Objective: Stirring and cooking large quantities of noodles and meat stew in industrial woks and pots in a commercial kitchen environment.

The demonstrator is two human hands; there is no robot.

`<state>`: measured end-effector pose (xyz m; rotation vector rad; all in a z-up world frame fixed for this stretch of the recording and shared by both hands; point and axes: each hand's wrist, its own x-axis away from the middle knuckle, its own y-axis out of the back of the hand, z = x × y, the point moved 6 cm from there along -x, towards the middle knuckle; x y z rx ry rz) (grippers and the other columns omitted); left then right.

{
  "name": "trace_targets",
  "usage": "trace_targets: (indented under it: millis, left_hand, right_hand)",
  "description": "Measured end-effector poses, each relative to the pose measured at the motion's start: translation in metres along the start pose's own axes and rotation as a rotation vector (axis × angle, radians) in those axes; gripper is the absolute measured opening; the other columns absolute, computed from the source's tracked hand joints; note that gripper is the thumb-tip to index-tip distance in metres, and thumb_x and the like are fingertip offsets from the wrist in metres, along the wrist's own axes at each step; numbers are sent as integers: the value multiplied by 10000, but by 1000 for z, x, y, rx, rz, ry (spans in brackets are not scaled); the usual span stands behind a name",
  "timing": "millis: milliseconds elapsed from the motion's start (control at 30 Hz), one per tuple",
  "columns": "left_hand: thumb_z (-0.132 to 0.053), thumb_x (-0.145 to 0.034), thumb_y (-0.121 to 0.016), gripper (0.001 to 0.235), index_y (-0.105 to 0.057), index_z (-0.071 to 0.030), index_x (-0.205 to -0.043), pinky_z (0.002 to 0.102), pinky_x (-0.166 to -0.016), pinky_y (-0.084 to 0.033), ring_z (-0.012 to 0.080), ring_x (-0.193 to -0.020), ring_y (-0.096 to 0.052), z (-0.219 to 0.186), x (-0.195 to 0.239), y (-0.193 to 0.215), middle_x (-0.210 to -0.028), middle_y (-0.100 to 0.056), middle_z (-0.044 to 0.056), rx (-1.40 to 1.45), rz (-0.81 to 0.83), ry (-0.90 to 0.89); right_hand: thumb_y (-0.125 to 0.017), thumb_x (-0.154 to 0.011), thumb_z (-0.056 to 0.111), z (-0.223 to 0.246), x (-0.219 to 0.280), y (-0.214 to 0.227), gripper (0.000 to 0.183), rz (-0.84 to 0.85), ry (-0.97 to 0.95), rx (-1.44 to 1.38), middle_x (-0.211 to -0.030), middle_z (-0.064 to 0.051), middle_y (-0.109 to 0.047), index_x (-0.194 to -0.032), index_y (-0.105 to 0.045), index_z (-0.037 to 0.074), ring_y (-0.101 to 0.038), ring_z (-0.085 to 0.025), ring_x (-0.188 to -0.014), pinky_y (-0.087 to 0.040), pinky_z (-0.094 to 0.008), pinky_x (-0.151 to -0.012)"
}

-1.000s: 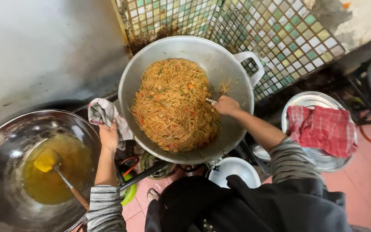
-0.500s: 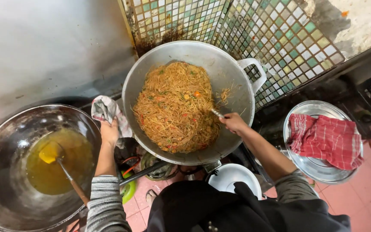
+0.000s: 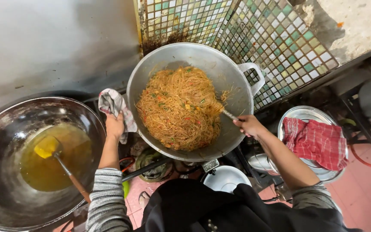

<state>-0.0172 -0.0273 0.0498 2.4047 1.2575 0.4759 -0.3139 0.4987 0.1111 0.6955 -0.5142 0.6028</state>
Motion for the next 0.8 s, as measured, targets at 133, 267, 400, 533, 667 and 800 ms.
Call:
trace_targets:
  millis: [133, 267, 400, 533, 667, 800]
  left_hand:
    - [-273, -956, -635, 518, -497, 39, -1345, 468, -942, -480, 464, -1099, -634, -4, -1, 2, -1125, -681, 310, 30, -3, -39]
    - [-309, -1001, -629, 472, -558, 52, -1296, 481, -972, -488, 476, -1124, -635, 19, -15, -11, -1145, -675, 328, -29, 19, -74]
    - [-309, -951, -632, 594, -454, 45, -1394, 508, -940, -472, 499, -1086, -613, 6, -9, -4, -1111, -665, 337, -13, 7, -86]
    - [-368, -1059, -626, 464, -599, 25, -1305, 488, -1019, -515, 467, -1157, -667, 44, -30, -29, -1179, -700, 315, -109, 76, -81]
    - [-317, -958, -636, 630, -405, 30, -1430, 507, -969, -481, 489, -1119, -621, 32, -28, -21, -1158, -666, 328, -1, 32, -113]
    - [-334, -941, -635, 648, -400, 30, -1422, 513, -953, -465, 485, -1106, -608, 14, -17, -10, -1154, -652, 323, 7, 26, -71]
  right_hand:
    - [-723, -929, 300, 7, 23, 7, 453, -34, 19, -4, -580, -24, -523, -1298, -693, 38, -376, -93, -392, -287, -288, -351]
    - [-714, -947, 328, 20, 46, 16, 423, -94, 53, 108, -602, -25, -548, -1242, -724, 25, -397, -97, -418, -316, -289, -380]
    - [-691, -964, 426, 41, 75, 23, 448, -186, 141, 420, -677, -88, -652, -1218, -763, 65, -549, -172, -544, -448, -350, -533]
    - [-669, -948, 511, 92, 124, 9, 470, -302, 227, 732, -864, -152, -731, -1245, -751, 156, -677, -291, -785, -531, -431, -704]
    - [-594, -963, 528, 148, 181, -24, 457, -375, 196, 1023, -1035, -163, -747, -1311, -685, 247, -704, -376, -984, -552, -501, -807]
    - [-540, -1019, 458, 173, 214, -46, 412, -401, 222, 1214, -994, -164, -754, -1336, -638, 215, -724, -371, -928, -564, -501, -785]
